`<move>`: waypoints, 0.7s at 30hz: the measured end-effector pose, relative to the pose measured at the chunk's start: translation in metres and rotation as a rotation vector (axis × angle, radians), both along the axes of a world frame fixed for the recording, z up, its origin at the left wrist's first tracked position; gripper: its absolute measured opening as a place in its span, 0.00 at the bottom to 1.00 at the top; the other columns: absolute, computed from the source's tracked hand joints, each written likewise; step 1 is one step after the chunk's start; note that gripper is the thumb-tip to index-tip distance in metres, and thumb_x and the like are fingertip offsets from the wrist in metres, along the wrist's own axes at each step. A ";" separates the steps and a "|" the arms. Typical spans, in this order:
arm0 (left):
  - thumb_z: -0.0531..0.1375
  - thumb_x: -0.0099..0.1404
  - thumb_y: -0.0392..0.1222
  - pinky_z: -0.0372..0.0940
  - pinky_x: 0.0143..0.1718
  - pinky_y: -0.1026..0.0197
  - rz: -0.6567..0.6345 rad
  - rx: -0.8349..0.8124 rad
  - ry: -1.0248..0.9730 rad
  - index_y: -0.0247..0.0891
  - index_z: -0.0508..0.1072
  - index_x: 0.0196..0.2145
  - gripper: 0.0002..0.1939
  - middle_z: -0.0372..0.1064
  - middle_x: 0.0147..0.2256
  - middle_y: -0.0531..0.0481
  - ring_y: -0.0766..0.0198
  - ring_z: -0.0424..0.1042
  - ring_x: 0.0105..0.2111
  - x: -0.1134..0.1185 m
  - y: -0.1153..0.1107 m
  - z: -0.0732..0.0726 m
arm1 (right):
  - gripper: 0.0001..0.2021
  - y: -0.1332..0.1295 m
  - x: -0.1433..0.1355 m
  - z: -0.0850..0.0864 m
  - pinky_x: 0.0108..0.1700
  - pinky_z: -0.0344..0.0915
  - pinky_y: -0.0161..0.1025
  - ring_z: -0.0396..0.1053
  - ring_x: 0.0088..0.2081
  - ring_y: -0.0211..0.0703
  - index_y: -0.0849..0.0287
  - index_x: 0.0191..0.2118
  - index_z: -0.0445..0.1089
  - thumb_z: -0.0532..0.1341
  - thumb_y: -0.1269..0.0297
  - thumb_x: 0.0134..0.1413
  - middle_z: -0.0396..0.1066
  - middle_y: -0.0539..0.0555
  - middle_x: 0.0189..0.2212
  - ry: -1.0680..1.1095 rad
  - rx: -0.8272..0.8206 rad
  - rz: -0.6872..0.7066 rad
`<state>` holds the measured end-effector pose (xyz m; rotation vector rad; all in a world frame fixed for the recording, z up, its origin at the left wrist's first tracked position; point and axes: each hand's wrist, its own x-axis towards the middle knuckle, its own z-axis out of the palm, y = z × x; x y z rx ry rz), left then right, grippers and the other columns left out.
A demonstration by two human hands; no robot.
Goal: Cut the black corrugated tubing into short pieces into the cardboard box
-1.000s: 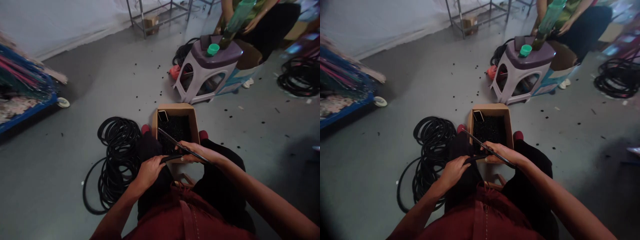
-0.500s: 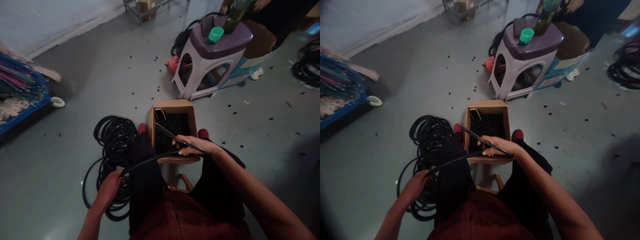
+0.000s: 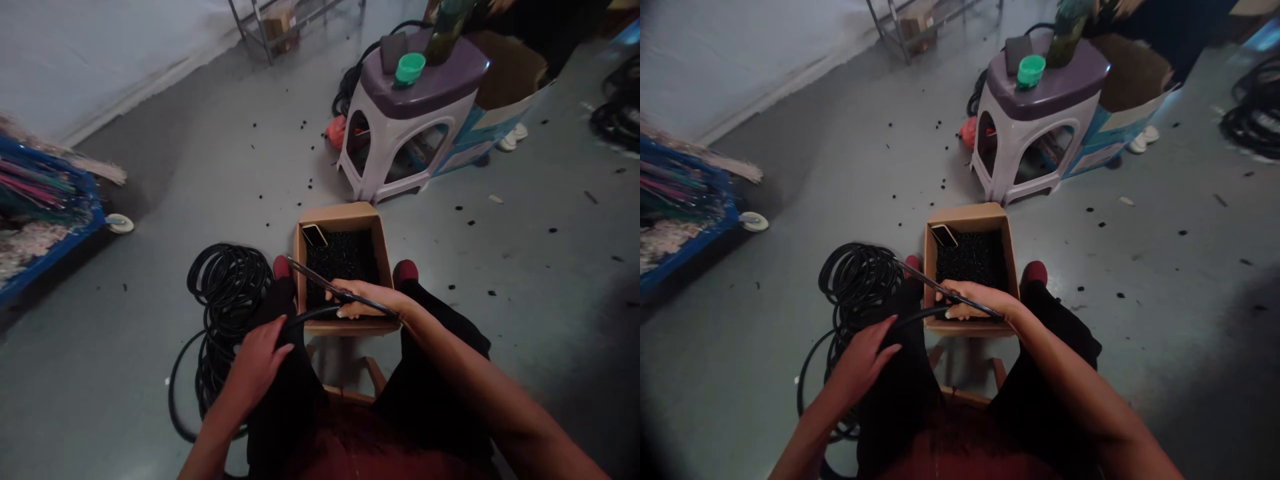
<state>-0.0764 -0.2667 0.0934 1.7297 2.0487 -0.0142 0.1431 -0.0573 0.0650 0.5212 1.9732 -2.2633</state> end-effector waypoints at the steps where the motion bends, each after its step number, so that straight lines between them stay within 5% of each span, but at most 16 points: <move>1: 0.52 0.68 0.44 0.66 0.52 0.54 -0.029 -0.010 -0.035 0.35 0.66 0.56 0.21 0.71 0.52 0.41 0.55 0.71 0.50 0.010 0.019 -0.002 | 0.16 0.001 -0.001 0.002 0.31 0.67 0.33 0.65 0.28 0.32 0.57 0.46 0.62 0.62 0.65 0.50 0.63 0.48 0.35 -0.005 0.007 -0.014; 6: 0.49 0.69 0.36 0.62 0.55 0.58 -0.039 -0.066 -0.047 0.34 0.67 0.55 0.19 0.70 0.52 0.42 0.59 0.69 0.53 0.016 0.085 -0.011 | 0.16 0.021 0.009 0.002 0.30 0.67 0.34 0.66 0.29 0.33 0.57 0.46 0.61 0.62 0.65 0.50 0.64 0.49 0.36 -0.020 0.098 -0.165; 11: 0.50 0.68 0.36 0.63 0.50 0.55 -0.022 -0.177 0.133 0.38 0.71 0.50 0.16 0.72 0.47 0.43 0.55 0.71 0.48 -0.012 0.121 -0.007 | 0.15 0.047 0.018 -0.010 0.30 0.67 0.35 0.67 0.28 0.33 0.58 0.45 0.60 0.61 0.66 0.51 0.63 0.49 0.34 -0.025 0.093 -0.265; 15: 0.48 0.69 0.40 0.63 0.45 0.54 0.032 -0.244 0.224 0.38 0.73 0.43 0.14 0.73 0.43 0.43 0.52 0.72 0.45 -0.011 0.149 -0.009 | 0.15 0.057 0.016 -0.014 0.31 0.67 0.35 0.67 0.28 0.33 0.57 0.45 0.60 0.60 0.68 0.50 0.64 0.48 0.33 -0.046 0.126 -0.350; 21: 0.52 0.68 0.41 0.61 0.53 0.58 -0.109 -0.126 -0.265 0.37 0.71 0.50 0.16 0.71 0.51 0.43 0.57 0.70 0.51 0.032 0.200 -0.031 | 0.16 0.065 0.015 -0.027 0.29 0.65 0.35 0.65 0.26 0.33 0.57 0.44 0.58 0.61 0.63 0.51 0.64 0.46 0.29 -0.034 0.104 -0.511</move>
